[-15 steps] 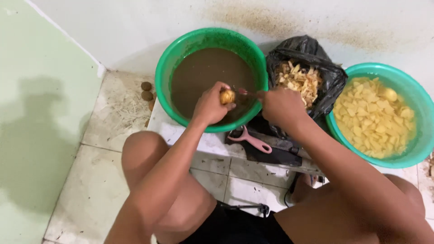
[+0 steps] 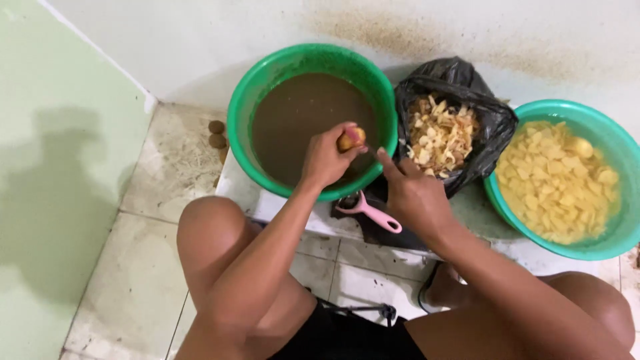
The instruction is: Peeling a potato with a hand peeler over a basin of water
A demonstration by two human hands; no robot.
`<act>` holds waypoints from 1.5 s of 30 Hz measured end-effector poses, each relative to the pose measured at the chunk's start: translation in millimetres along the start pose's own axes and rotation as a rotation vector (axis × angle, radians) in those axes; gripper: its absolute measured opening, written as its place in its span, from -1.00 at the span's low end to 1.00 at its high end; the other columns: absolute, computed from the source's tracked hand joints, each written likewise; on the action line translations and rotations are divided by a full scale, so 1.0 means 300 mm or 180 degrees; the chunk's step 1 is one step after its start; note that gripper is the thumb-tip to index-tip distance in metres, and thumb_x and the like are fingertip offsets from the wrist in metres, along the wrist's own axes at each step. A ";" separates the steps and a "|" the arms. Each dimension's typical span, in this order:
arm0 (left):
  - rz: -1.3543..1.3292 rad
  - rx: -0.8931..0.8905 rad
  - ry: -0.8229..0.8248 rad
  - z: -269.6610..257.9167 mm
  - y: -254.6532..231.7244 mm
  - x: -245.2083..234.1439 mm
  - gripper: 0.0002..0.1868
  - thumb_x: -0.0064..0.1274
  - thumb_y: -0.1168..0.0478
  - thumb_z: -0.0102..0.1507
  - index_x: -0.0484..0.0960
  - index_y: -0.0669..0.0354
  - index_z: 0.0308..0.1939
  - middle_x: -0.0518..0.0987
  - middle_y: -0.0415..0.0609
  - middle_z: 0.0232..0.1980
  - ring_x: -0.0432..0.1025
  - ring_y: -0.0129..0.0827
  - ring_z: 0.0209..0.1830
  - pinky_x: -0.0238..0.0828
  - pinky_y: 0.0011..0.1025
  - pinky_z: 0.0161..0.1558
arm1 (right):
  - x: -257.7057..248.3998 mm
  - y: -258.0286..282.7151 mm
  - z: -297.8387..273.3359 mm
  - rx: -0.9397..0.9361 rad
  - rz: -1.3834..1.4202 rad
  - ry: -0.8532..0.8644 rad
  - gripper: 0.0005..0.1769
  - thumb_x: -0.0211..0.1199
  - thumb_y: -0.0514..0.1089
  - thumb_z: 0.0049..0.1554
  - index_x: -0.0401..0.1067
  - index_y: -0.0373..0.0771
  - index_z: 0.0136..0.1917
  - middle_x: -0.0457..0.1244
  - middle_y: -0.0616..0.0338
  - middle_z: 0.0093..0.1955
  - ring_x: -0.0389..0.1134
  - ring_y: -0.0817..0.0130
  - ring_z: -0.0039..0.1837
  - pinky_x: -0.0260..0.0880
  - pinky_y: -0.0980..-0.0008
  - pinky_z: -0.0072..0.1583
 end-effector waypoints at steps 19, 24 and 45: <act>-0.0059 0.0198 0.0053 -0.048 -0.043 0.006 -0.54 0.31 0.16 0.10 0.67 0.10 0.08 0.70 0.19 -0.05 0.56 0.17 0.04 0.54 0.05 0.03 | 0.035 0.000 -0.017 0.0132 0.0036 0.0204 -0.35 0.03 -0.24 0.12 0.40 -0.09 0.49 0.27 -0.02 -0.24 0.40 -0.21 -0.37 0.43 -0.15 -0.35; -0.0117 0.0115 -0.0089 -0.040 -0.048 -0.028 -0.50 0.32 0.18 0.10 0.64 0.09 0.13 0.70 0.17 -0.08 0.58 0.14 0.03 0.55 0.00 0.02 | 0.007 0.041 -0.021 0.0082 0.0145 0.0280 -0.32 0.01 -0.24 0.15 0.32 -0.13 0.54 0.25 -0.06 -0.23 0.39 -0.25 -0.38 0.43 -0.17 -0.33; -0.0068 0.0083 0.0007 -0.026 0.035 -0.052 -0.47 0.39 0.16 0.09 0.64 0.05 0.14 0.70 0.15 -0.03 0.57 0.13 0.06 0.55 -0.02 0.07 | 0.070 -0.009 -0.006 0.0275 0.0384 0.0512 -0.40 -0.03 -0.20 0.24 0.32 -0.10 0.54 0.27 -0.07 -0.22 0.41 -0.31 -0.30 0.45 -0.21 -0.30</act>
Point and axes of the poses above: each hand's wrist, its own z-axis towards the middle knuckle, its own x-axis out of the palm, y = z × x, the point moved 6 cm from there along z, towards the middle knuckle
